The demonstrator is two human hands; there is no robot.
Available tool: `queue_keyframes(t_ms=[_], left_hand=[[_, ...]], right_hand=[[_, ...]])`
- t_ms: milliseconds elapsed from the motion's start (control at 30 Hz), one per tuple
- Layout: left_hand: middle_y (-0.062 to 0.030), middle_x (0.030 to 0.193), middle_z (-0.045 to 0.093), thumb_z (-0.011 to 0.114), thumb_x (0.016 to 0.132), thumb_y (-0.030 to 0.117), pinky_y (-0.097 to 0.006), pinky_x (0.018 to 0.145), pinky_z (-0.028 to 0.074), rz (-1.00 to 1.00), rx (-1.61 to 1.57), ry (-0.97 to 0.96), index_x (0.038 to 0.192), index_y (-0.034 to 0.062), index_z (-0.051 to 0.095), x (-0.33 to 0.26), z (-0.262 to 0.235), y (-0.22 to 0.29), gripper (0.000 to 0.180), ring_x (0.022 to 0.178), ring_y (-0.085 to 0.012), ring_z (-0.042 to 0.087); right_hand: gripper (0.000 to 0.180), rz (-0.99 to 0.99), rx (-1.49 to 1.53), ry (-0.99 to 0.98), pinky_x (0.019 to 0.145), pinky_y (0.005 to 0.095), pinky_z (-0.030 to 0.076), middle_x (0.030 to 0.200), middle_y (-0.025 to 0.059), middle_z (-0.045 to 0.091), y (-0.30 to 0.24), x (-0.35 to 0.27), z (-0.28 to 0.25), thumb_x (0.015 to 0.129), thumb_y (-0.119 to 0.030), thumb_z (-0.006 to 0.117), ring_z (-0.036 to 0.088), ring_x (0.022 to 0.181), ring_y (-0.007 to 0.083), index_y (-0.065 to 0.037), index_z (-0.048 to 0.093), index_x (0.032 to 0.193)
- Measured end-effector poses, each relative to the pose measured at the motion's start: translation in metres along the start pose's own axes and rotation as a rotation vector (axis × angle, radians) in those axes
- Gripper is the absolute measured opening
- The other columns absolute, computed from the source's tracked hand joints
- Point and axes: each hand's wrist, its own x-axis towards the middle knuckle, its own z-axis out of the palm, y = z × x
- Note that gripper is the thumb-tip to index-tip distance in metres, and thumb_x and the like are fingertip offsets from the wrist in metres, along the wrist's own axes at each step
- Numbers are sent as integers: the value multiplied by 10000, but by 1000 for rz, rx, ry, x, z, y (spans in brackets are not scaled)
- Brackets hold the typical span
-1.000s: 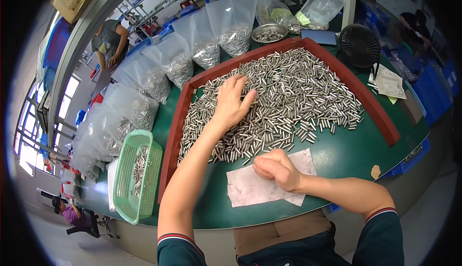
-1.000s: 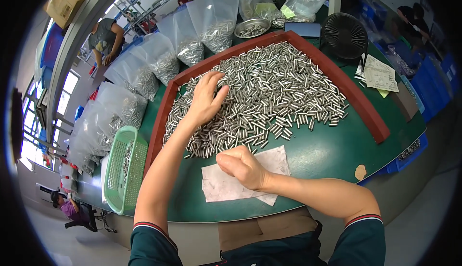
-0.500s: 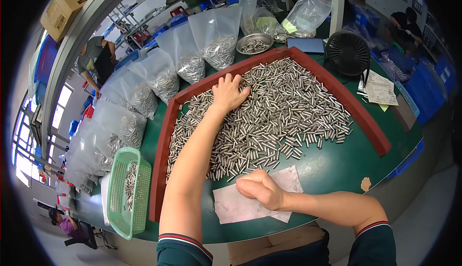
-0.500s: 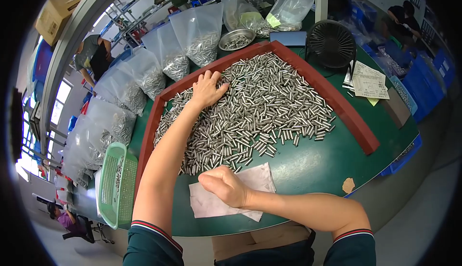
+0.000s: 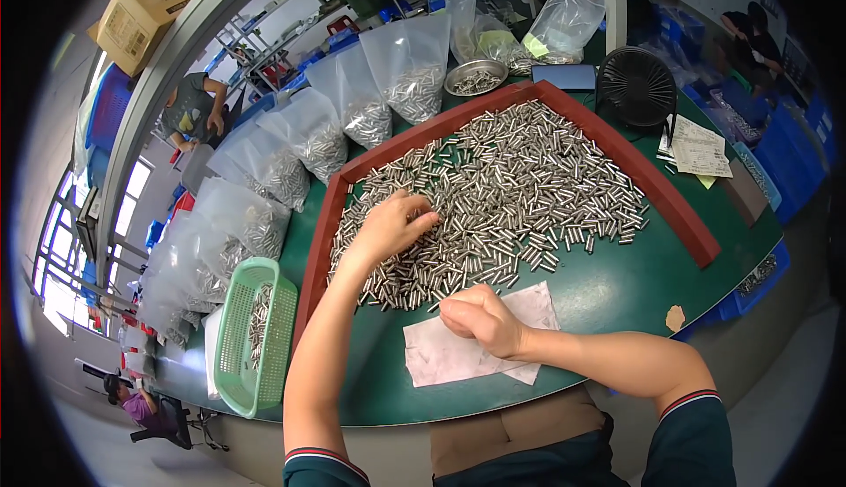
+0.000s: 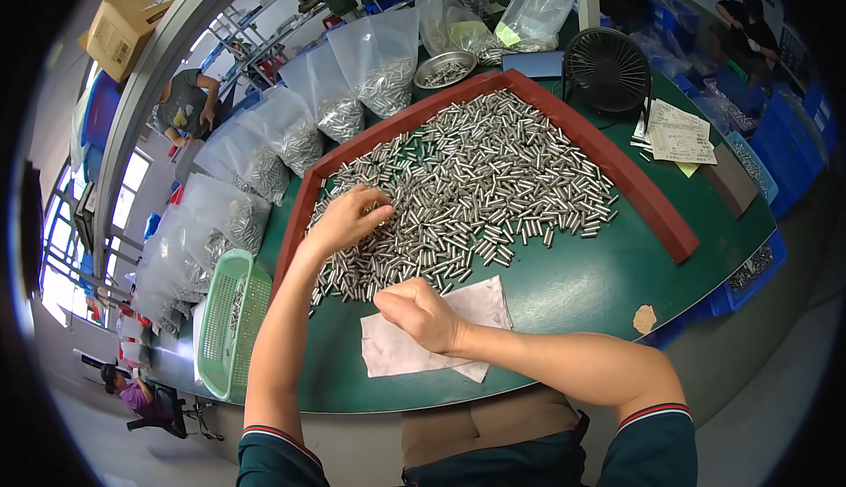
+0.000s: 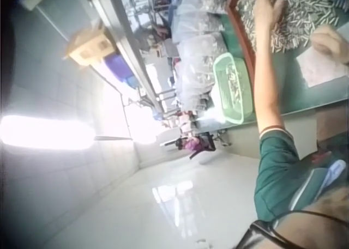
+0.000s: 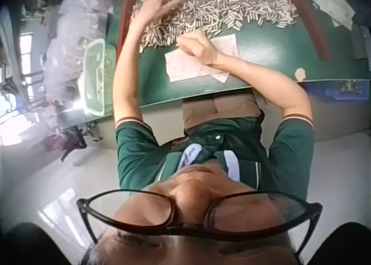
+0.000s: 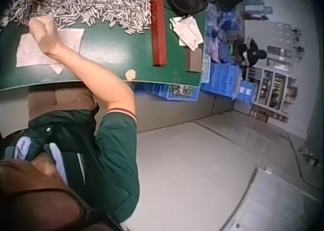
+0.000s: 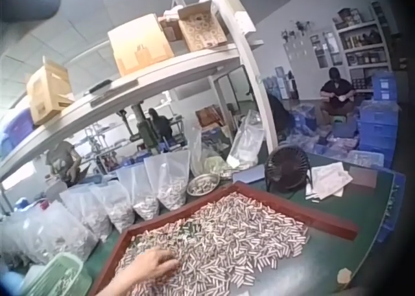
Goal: Inspecting and cleaning small cylindrical metal components at a factory workbench.
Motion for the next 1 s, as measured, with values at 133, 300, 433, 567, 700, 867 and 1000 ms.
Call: queue_keyframes(t_ms=[133, 300, 433, 567, 700, 867, 1000], left_hand=[[-138, 784, 567, 578, 750, 278, -363, 697, 434, -168, 69, 70, 836, 49, 637, 39, -15, -6, 252, 771, -279, 561], [-139, 1040, 492, 579, 749, 359, -374, 815, 392, -102, 128, 265, 1021, 100, 573, 76, 27, -76, 375, 970, -312, 478], [-113, 1032, 461, 573, 704, 472, -466, 821, 360, -176, 167, 159, 987, 130, 557, 75, 38, -62, 444, 958, -301, 467], [-136, 863, 500, 546, 690, 283, -368, 734, 391, -31, -104, 61, 864, 66, 521, 42, 27, -45, 279, 844, -295, 496], [-131, 895, 491, 508, 714, 179, -393, 771, 360, 88, -35, 218, 890, 75, 513, 0, 35, -17, 204, 838, -310, 433], [-131, 993, 465, 526, 772, 178, -376, 806, 358, 103, 49, 291, 969, 57, 502, -46, 32, 11, 232, 912, -299, 426], [-157, 1277, 336, 470, 838, 269, -421, 971, 248, 85, 30, 179, 1229, 75, 382, -71, 32, 15, 444, 1197, -323, 296]], right_hand=[[352, 16, 28, 15, 434, 252, 225, 480, -30, 269, -1, -3, 0, 824, -190, 391, 242, 476, 62, -52, 268, 524], [363, 28, 89, -7, 424, 245, 215, 478, -37, 280, 1, 1, 7, 827, -182, 400, 238, 470, 54, -60, 276, 509], [369, 51, 69, 12, 431, 245, 222, 470, -35, 290, 0, 2, 1, 821, -188, 409, 250, 470, 55, -57, 282, 500], [360, 24, 45, 17, 434, 247, 227, 477, -31, 291, -3, -1, 6, 823, -191, 400, 257, 472, 58, -51, 286, 512], [352, 7, 10, 8, 430, 247, 224, 482, -33, 291, 1, -1, 0, 828, -186, 388, 253, 468, 59, -50, 290, 518], [356, 39, 81, 17, 422, 234, 211, 484, -42, 294, 2, -2, 4, 827, -180, 394, 248, 467, 50, -61, 292, 508], [375, 88, 167, 55, 411, 238, 184, 457, -26, 269, -3, 0, 4, 839, -155, 366, 225, 431, 74, -94, 254, 486]])
